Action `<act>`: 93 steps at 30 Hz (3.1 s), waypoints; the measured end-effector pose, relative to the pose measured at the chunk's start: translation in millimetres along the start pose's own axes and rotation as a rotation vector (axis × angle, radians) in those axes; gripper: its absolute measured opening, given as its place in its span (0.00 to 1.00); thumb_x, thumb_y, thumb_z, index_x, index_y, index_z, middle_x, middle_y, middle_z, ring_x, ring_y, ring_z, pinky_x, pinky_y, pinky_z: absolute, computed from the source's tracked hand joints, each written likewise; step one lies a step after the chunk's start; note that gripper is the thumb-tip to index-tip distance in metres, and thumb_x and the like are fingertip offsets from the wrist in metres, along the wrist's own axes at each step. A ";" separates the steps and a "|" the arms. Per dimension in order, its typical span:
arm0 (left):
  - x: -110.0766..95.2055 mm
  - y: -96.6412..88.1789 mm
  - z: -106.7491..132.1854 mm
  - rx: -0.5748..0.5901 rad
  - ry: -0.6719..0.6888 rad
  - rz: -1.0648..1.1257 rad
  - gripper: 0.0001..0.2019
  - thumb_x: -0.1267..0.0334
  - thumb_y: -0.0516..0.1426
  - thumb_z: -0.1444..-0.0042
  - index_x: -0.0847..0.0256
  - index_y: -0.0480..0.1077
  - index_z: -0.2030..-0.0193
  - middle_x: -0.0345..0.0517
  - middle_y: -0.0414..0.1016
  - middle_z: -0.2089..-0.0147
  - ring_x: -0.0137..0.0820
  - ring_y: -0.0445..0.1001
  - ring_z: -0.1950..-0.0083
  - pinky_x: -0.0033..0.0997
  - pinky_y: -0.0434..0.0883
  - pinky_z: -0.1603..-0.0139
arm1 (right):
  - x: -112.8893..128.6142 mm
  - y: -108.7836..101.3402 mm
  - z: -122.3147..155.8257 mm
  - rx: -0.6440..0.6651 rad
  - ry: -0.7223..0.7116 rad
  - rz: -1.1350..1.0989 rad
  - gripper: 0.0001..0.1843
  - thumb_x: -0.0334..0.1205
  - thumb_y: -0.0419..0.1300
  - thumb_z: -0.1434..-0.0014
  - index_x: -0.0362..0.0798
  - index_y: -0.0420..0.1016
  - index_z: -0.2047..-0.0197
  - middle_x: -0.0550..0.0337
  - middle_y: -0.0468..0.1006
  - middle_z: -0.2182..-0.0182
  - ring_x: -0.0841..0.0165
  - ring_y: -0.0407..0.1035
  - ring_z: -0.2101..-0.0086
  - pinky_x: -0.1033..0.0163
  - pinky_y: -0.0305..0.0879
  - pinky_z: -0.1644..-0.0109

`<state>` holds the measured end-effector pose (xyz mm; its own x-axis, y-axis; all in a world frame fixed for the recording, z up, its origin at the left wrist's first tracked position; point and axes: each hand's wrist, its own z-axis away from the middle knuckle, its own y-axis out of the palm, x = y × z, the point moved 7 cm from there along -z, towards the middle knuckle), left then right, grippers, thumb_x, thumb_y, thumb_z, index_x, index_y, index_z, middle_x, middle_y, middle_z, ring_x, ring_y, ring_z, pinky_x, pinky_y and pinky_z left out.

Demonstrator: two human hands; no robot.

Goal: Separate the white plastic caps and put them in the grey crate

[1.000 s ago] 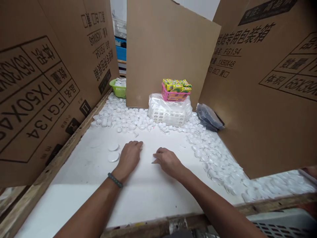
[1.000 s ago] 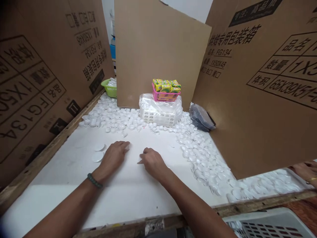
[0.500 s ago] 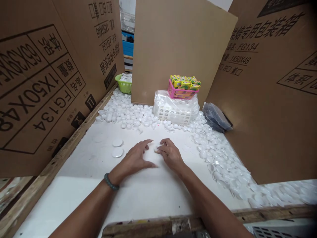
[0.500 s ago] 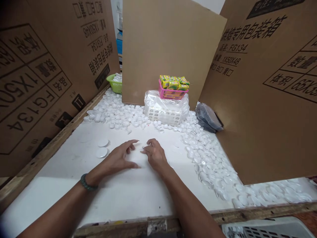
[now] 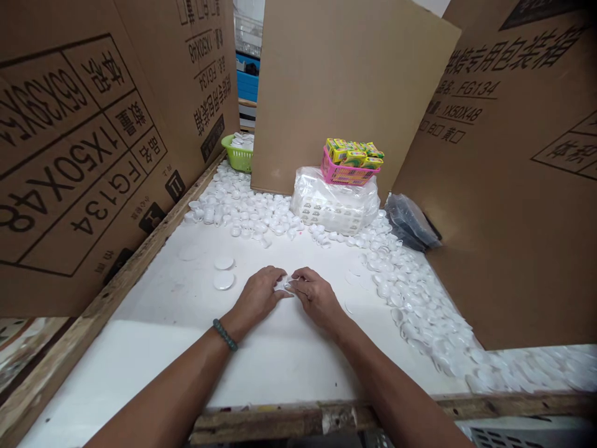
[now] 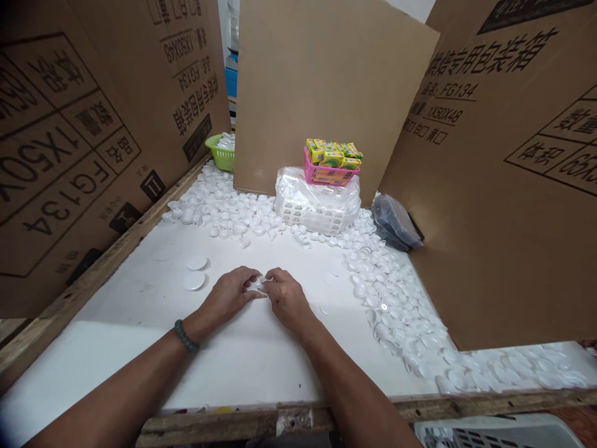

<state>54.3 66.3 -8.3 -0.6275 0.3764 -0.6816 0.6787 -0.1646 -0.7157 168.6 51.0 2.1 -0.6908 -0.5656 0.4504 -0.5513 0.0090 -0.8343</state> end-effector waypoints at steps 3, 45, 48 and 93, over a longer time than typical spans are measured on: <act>0.4 0.9 0.4 -0.009 -0.008 -0.011 0.08 0.64 0.55 0.47 0.60 0.68 0.59 0.45 0.70 0.63 0.34 0.68 0.61 0.32 0.64 0.60 | 3.5 1.6 4.2 0.011 -0.033 0.098 0.16 0.29 0.46 0.39 0.49 0.75 0.62 0.53 0.70 0.59 0.68 0.64 0.64 0.65 0.63 0.65; 26.5 9.9 -2.9 0.085 -0.436 0.701 0.14 0.56 0.62 0.57 0.61 0.64 0.71 0.36 0.69 0.82 0.27 0.69 0.80 0.25 0.67 0.77 | 3.1 -2.0 -0.2 0.050 0.130 -0.167 0.23 0.55 0.62 0.49 0.51 0.71 0.54 0.58 0.71 0.66 0.67 0.64 0.64 0.62 0.60 0.61; 25.2 11.1 -2.8 0.144 -0.419 0.720 0.15 0.57 0.64 0.60 0.62 0.65 0.70 0.36 0.70 0.81 0.26 0.69 0.79 0.24 0.66 0.77 | -4.5 -2.3 -0.8 0.035 0.214 -0.130 0.21 0.57 0.64 0.54 0.49 0.72 0.66 0.61 0.68 0.72 0.68 0.63 0.69 0.64 0.58 0.67; 29.4 -70.0 16.5 -0.457 -0.368 -0.650 0.17 0.58 0.52 0.44 0.64 0.66 0.50 0.61 0.60 0.45 0.50 0.53 0.41 0.54 0.52 0.44 | 39.9 4.6 -125.6 0.159 -0.046 0.212 0.20 0.40 0.46 0.35 0.51 0.60 0.41 0.52 0.68 0.50 0.64 0.63 0.51 0.61 0.62 0.52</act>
<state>-17.9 73.9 19.2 -0.9730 -0.0626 -0.2223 0.1809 0.3917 -0.9021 79.7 132.0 56.2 -0.7589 -0.6019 0.2485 -0.3136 0.0033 -0.9495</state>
